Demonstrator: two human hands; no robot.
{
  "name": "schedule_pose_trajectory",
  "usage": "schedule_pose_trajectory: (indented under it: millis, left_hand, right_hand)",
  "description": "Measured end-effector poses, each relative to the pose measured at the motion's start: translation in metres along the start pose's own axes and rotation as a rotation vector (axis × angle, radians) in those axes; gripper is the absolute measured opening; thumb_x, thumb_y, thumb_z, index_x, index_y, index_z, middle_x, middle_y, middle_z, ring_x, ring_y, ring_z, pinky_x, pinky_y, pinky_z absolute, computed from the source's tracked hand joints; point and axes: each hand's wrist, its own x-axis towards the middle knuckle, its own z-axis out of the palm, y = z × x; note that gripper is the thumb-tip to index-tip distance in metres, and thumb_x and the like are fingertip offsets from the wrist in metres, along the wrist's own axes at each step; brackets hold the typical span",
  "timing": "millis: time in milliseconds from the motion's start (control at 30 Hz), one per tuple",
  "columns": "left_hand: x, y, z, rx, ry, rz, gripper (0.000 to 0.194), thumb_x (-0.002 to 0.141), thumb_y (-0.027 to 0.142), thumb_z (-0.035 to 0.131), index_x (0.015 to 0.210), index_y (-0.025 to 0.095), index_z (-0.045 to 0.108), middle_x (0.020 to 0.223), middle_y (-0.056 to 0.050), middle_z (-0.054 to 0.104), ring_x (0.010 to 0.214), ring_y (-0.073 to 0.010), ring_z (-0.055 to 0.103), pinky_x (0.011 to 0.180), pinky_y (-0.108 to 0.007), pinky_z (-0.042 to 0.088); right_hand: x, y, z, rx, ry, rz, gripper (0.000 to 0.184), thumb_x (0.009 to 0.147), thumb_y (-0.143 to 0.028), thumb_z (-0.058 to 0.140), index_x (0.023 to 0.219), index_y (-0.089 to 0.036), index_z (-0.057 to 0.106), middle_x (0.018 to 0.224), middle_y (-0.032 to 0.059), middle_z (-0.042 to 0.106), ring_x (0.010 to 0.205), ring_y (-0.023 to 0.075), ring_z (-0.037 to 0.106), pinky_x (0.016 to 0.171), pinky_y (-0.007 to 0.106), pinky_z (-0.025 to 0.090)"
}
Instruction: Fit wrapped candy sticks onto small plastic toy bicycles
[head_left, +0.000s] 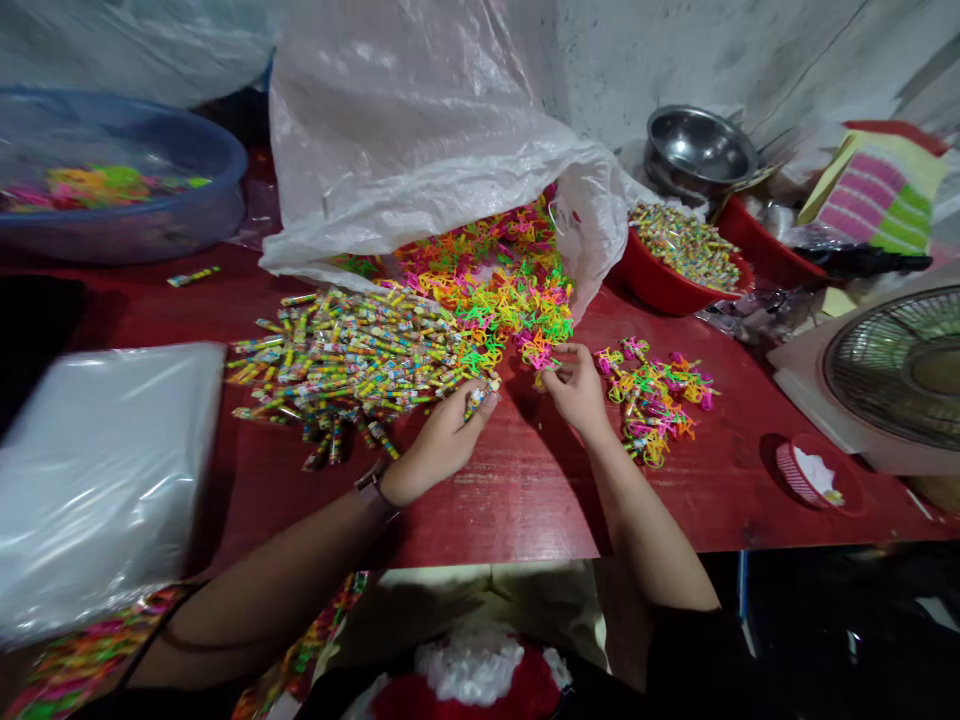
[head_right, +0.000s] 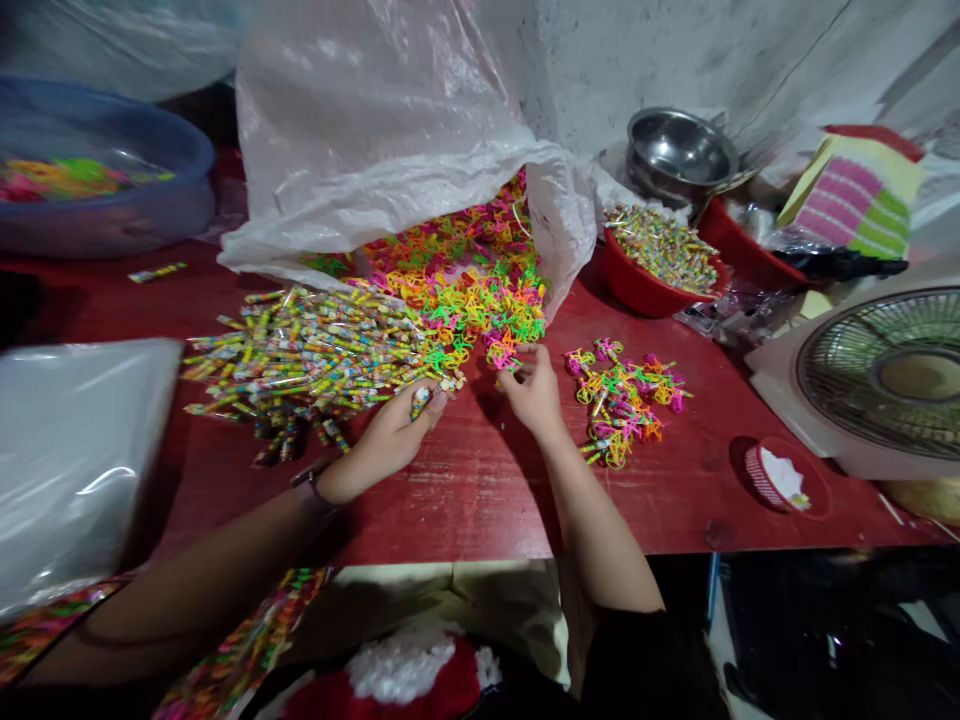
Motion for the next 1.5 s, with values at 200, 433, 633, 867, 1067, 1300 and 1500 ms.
schedule_pose_trajectory:
  millis: [200, 433, 633, 867, 1067, 1300, 1500]
  left_hand:
    - [-0.001, -0.001, 0.003, 0.024, -0.081, 0.017, 0.039, 0.105, 0.049, 0.047, 0.12, 0.018, 0.064, 0.114, -0.009, 0.071, 0.103, -0.0216, 0.064, 0.102, -0.034, 0.047]
    - [0.002, 0.0, 0.001, 0.049, -0.135, 0.034, 0.04, 0.104, 0.05, 0.051, 0.118, 0.018, 0.07, 0.101, -0.006, 0.073, 0.088, -0.0192, 0.064, 0.094, -0.033, 0.05]
    - [0.001, 0.006, 0.0, 0.034, -0.169, -0.002, 0.043, 0.102, 0.051, 0.051, 0.112, 0.015, 0.072, 0.094, -0.006, 0.073, 0.086, -0.0194, 0.065, 0.084, -0.031, 0.051]
    - [-0.002, 0.001, -0.003, 0.103, -0.17, 0.057, 0.031, 0.103, 0.037, 0.052, 0.111, 0.015, 0.072, 0.086, -0.004, 0.072, 0.078, -0.0176, 0.065, 0.076, -0.028, 0.05]
    - [-0.003, -0.006, -0.009, 0.309, -0.158, 0.198, 0.032, 0.088, 0.009, 0.052, 0.113, 0.016, 0.071, 0.103, -0.01, 0.076, 0.092, -0.0231, 0.069, 0.083, -0.033, 0.053]
    - [-0.001, -0.006, -0.011, 0.426, -0.239, 0.249, 0.038, 0.089, 0.007, 0.048, 0.12, 0.016, 0.067, 0.113, -0.012, 0.075, 0.102, -0.0261, 0.07, 0.092, -0.039, 0.055]
    - [0.011, -0.006, -0.027, 0.629, -0.149, 0.249, 0.028, 0.097, 0.012, 0.046, 0.12, 0.014, 0.062, 0.119, -0.014, 0.07, 0.112, -0.0281, 0.065, 0.101, -0.043, 0.051]
  right_hand:
    - [-0.028, -0.016, 0.018, 0.659, -0.257, 0.11, 0.03, 0.074, -0.037, 0.087, 0.085, -0.022, 0.064, 0.075, -0.0031, 0.066, 0.064, 0.0109, 0.06, 0.066, 0.024, 0.048]
    - [-0.031, -0.02, 0.017, 0.767, -0.343, 0.109, 0.039, 0.074, -0.034, 0.091, 0.106, -0.023, 0.07, 0.083, -0.0026, 0.072, 0.074, 0.0117, 0.065, 0.075, 0.024, 0.05]
    - [-0.034, -0.018, 0.013, 0.707, -0.384, 0.037, 0.03, 0.079, -0.037, 0.087, 0.102, -0.022, 0.076, 0.091, 0.0007, 0.075, 0.082, 0.0139, 0.066, 0.081, 0.026, 0.052]
    - [-0.038, -0.021, 0.015, 0.787, -0.484, 0.231, 0.034, 0.071, -0.042, 0.092, 0.083, -0.019, 0.07, 0.076, -0.0001, 0.071, 0.069, 0.0124, 0.063, 0.07, 0.025, 0.05]
    - [-0.042, -0.02, 0.019, 0.656, -0.38, 0.139, 0.035, 0.069, -0.041, 0.092, 0.077, -0.018, 0.067, 0.069, -0.0021, 0.065, 0.062, 0.0103, 0.054, 0.062, 0.024, 0.044]
    - [-0.032, -0.026, 0.005, 0.442, -0.501, 0.062, 0.035, 0.074, -0.046, 0.088, 0.082, -0.018, 0.068, 0.076, 0.0, 0.067, 0.07, 0.0127, 0.06, 0.07, 0.027, 0.048]
    - [-0.015, -0.032, -0.117, -0.169, -0.359, 0.161, 0.03, 0.08, -0.044, 0.079, 0.093, -0.018, 0.071, 0.089, 0.0095, 0.075, 0.079, 0.0227, 0.069, 0.079, 0.041, 0.054]
